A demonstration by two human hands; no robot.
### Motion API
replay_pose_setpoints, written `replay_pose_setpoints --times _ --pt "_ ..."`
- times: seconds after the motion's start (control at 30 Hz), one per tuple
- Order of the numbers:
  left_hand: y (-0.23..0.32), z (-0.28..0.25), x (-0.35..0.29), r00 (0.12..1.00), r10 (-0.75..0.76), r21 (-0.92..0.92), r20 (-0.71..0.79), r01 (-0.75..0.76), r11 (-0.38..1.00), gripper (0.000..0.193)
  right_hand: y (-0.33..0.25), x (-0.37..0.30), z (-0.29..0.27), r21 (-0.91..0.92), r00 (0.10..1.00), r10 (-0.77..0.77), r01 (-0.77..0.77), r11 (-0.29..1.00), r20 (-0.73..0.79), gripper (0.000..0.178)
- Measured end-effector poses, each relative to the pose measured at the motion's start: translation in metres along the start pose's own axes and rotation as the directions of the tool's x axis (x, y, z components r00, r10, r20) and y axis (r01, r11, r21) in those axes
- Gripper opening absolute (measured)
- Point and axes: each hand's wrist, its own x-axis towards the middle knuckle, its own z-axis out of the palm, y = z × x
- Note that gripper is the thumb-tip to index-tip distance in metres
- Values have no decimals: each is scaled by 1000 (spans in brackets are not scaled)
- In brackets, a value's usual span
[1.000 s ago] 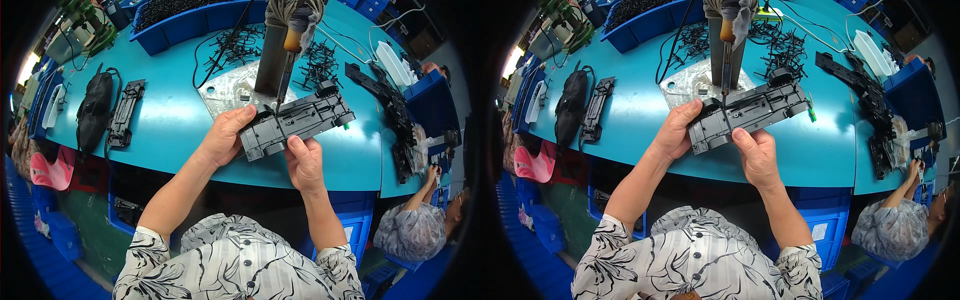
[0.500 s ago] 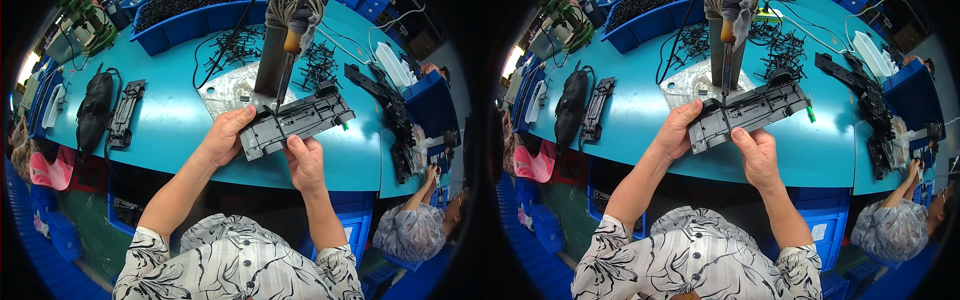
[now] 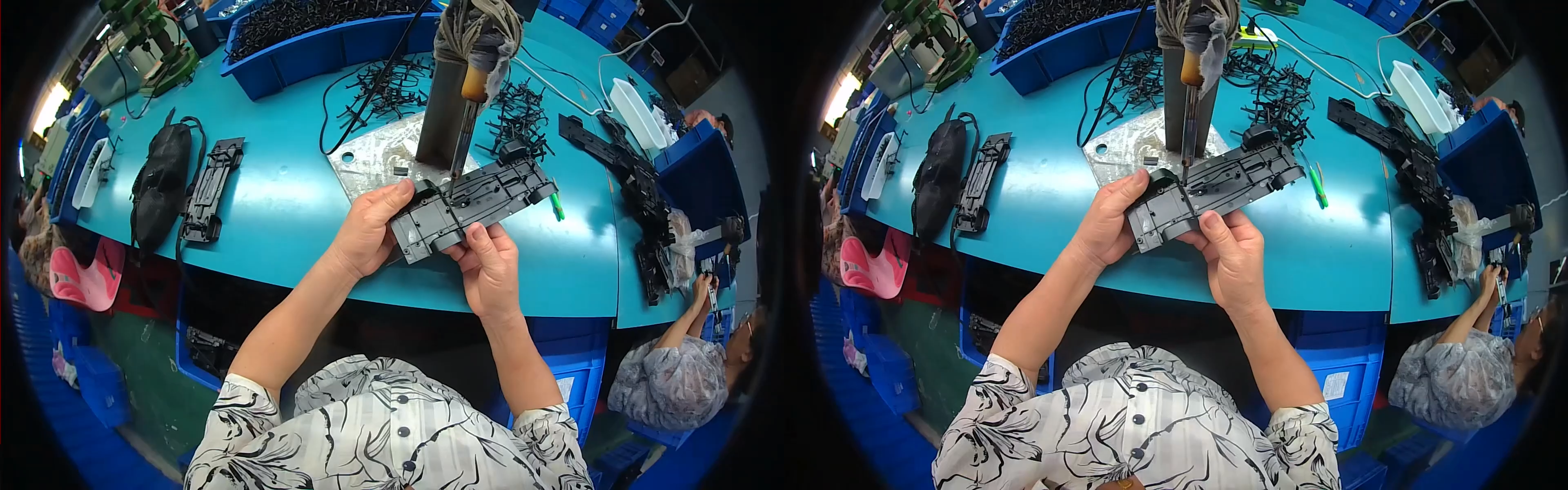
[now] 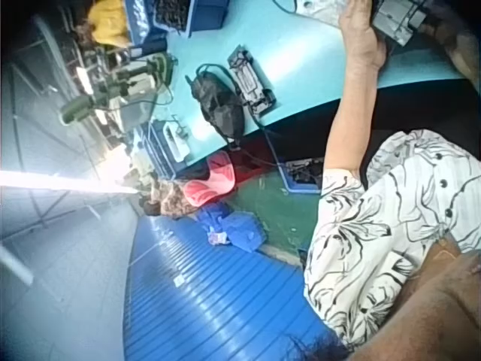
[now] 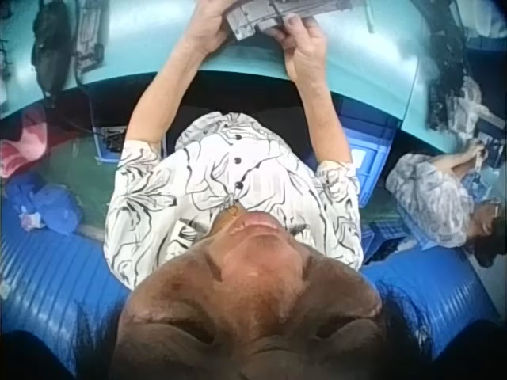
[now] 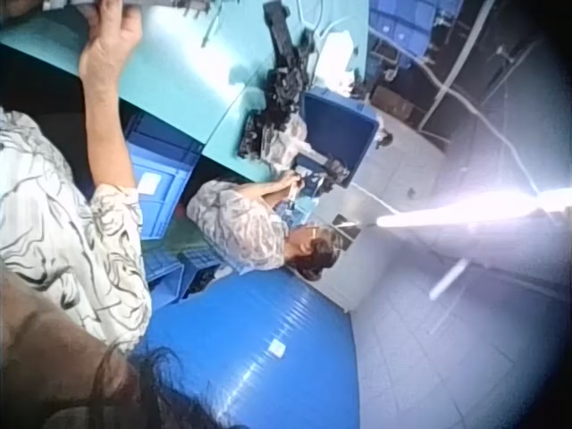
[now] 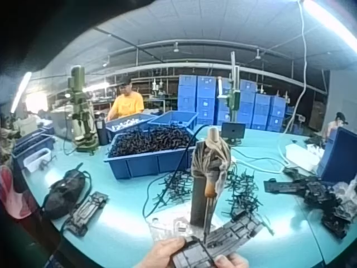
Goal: Assembling the plastic chassis and internal components of a toy car using an electric screwdriver and manual snapping.
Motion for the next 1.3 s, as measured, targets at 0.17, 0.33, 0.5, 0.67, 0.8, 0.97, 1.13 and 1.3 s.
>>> replay_pose_setpoints --times 0.17,0.33,0.5,0.67,0.8,0.97,1.13,1.3 --pt "-1 -4 4 1000 -2 -20 -9 2 1000 42 -1 5 4 -29 1000 -24 24 999 6 26" --pt "-2 -9 6 1000 -5 -35 21 6 999 42 -3 6 6 -64 999 -34 34 997 7 26" --pt "-2 -9 4 1000 11 -59 22 -10 998 41 -1 6 7 -79 999 -38 40 996 18 26" --pt "-1 -7 2 1000 24 -60 10 -24 998 42 -2 5 11 -86 999 -40 42 995 26 25" --pt "-1 -9 3 1000 20 -66 7 -19 998 43 -2 6 13 -74 999 -47 47 996 6 22" --pt "-2 -12 8 1000 23 -67 -4 -23 997 43 -2 10 13 -100 999 -49 49 994 8 23" --pt "1 -10 10 1000 15 -63 -9 -16 998 43 -1 13 12 -109 998 -53 54 993 18 23" --pt "4 -6 3 999 -14 -164 -53 5 986 36 -1 9 19 -170 999 -37 32 985 -28 24"
